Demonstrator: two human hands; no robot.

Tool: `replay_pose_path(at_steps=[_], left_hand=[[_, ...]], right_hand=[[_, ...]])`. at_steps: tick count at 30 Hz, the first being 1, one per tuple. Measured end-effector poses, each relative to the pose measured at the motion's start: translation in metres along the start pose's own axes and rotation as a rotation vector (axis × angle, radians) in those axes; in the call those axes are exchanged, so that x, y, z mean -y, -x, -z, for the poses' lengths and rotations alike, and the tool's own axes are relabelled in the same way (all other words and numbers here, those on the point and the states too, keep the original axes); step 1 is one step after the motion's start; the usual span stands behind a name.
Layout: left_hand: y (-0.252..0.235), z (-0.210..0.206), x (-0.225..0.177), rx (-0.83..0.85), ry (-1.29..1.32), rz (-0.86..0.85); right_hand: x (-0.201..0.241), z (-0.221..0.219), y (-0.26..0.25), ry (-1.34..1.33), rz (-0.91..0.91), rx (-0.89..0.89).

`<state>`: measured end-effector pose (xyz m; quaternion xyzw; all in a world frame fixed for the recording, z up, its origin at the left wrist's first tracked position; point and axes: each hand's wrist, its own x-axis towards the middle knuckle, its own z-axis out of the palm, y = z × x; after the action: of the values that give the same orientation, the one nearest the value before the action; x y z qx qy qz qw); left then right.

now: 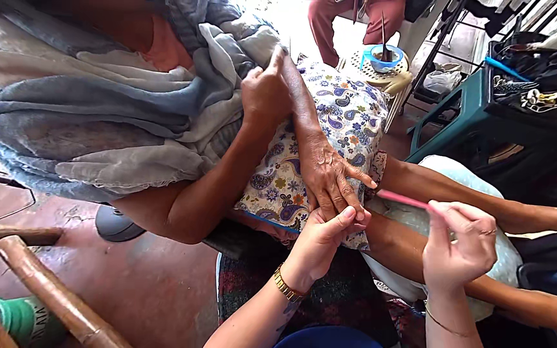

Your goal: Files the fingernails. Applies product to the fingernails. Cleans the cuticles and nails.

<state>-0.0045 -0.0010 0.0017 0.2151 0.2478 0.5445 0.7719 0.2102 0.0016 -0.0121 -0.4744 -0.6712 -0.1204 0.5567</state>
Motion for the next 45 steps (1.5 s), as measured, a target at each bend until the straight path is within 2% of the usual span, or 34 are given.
replay_pose_path(at_steps=[3,7,11,15,19,24,29,33,34,38,41,43,45], left_hand=[[0.001,-0.003,0.0,-0.029,0.012,0.002],[0.001,-0.001,0.0,-0.017,0.006,-0.014],[-0.001,-0.005,0.0,-0.041,-0.018,-0.026],[-0.001,-0.004,0.002,-0.037,-0.052,-0.052],[-0.001,-0.005,0.006,-0.065,-0.084,-0.065],[-0.001,0.001,0.005,-0.021,-0.085,-0.067],[-0.002,0.001,0.004,-0.025,-0.084,-0.055],[-0.001,0.008,0.001,0.035,-0.079,-0.043],[0.0,0.008,0.001,0.039,-0.075,-0.038],[-0.001,0.008,0.001,0.058,-0.071,-0.037],[-0.002,0.008,0.0,0.057,-0.061,-0.02],[-0.001,0.008,-0.002,0.051,-0.056,-0.009],[-0.001,0.008,-0.002,0.052,-0.055,-0.009]], right_hand=[[0.019,-0.004,-0.001,0.028,0.161,0.104],[0.003,-0.014,-0.003,0.057,0.087,-0.012],[0.024,-0.02,0.004,0.047,0.127,0.04],[0.003,-0.017,0.005,0.069,0.059,-0.054],[0.03,-0.019,0.014,0.057,0.126,0.065],[0.003,-0.009,0.007,0.122,0.075,0.022],[0.032,-0.017,0.009,0.105,0.192,0.165],[-0.011,-0.009,-0.021,0.134,-0.002,0.157],[-0.014,-0.007,-0.024,0.111,-0.001,0.143],[0.015,-0.007,-0.018,0.024,0.18,0.278],[0.001,-0.004,-0.02,0.128,0.041,0.234],[-0.007,0.001,-0.022,0.036,-0.114,0.217],[0.009,0.004,-0.013,-0.154,-0.167,0.328]])
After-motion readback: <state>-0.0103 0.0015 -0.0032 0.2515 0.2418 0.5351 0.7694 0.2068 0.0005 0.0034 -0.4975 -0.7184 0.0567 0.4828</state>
